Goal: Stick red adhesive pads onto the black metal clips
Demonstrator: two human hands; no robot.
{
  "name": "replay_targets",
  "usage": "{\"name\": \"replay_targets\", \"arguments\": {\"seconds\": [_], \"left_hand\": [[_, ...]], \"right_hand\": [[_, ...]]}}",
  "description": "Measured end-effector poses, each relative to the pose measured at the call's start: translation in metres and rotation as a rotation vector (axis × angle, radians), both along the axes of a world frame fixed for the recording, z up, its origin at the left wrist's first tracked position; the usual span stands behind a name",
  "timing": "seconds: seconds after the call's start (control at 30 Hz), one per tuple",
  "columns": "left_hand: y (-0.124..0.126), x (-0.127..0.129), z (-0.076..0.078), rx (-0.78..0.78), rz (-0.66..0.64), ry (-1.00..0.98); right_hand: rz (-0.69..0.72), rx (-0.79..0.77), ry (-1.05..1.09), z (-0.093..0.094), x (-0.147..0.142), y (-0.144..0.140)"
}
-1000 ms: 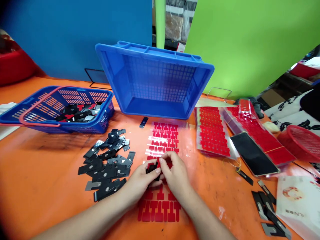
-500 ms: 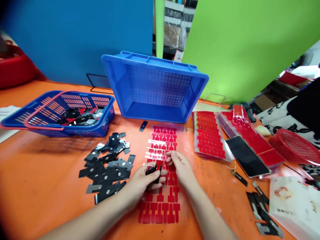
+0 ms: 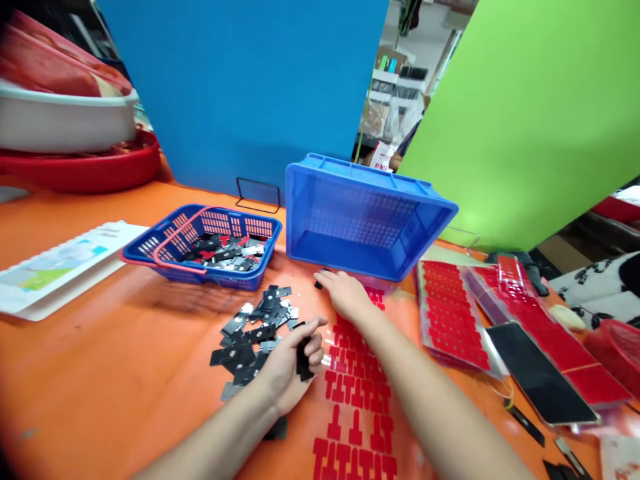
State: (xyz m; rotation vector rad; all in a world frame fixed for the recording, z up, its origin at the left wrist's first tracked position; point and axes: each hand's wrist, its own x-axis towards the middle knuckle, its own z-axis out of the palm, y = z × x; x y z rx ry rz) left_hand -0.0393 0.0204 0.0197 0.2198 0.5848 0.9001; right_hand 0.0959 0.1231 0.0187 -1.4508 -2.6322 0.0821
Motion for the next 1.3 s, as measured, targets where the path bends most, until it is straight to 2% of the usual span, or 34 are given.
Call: {"name": "replay_targets", "arguments": {"seconds": [0.2,0.4,0.5,0.6,0.7,0.83,0.9,1.0,1.13,1.3], "left_hand": [[0.005,0.0,-0.006,-0.129,0.063,0.109],[0.006,0.0,-0.009,-0.137,0.16,0.13],[0.005,0.001,-0.009,-0.075,0.222,0.175],[0.002,0.005,-0.007,0.058,0.178,0.212],[0.0,0.011,-0.006,0.17,0.069,0.24],[0.0,0.016,-0.011,0.241,-0.003,0.394],[0.0,0.017,-0.014,0.278,-0.046,0.452],[-0.002,0.019,-0.016,0.312,-0.112,0.5],[-0.007,0.022,-0.014,0.283,-0.184,0.556],[-0.012,0.027,-0.011,0.251,-0.189,0.567]], "right_hand": [[0.091,0.024,-0.138,-0.001,-0.006,0.018],[0.053,0.063,-0.143,0.01,-0.002,0.012],[-0.028,0.1,-0.085,0.017,-0.003,-0.011],[-0.137,0.085,-0.006,0.023,-0.004,-0.046],[-0.215,-0.135,0.249,0.028,0.0,-0.076],[-0.349,-0.398,0.598,0.028,0.015,-0.097],[-0.395,-0.431,0.726,0.026,0.025,-0.104],[-0.462,-0.393,0.83,0.02,0.039,-0.118],[-0.545,-0.334,0.767,0.012,0.059,-0.153],[-0.524,-0.2,0.385,-0.01,0.077,-0.21]]}}
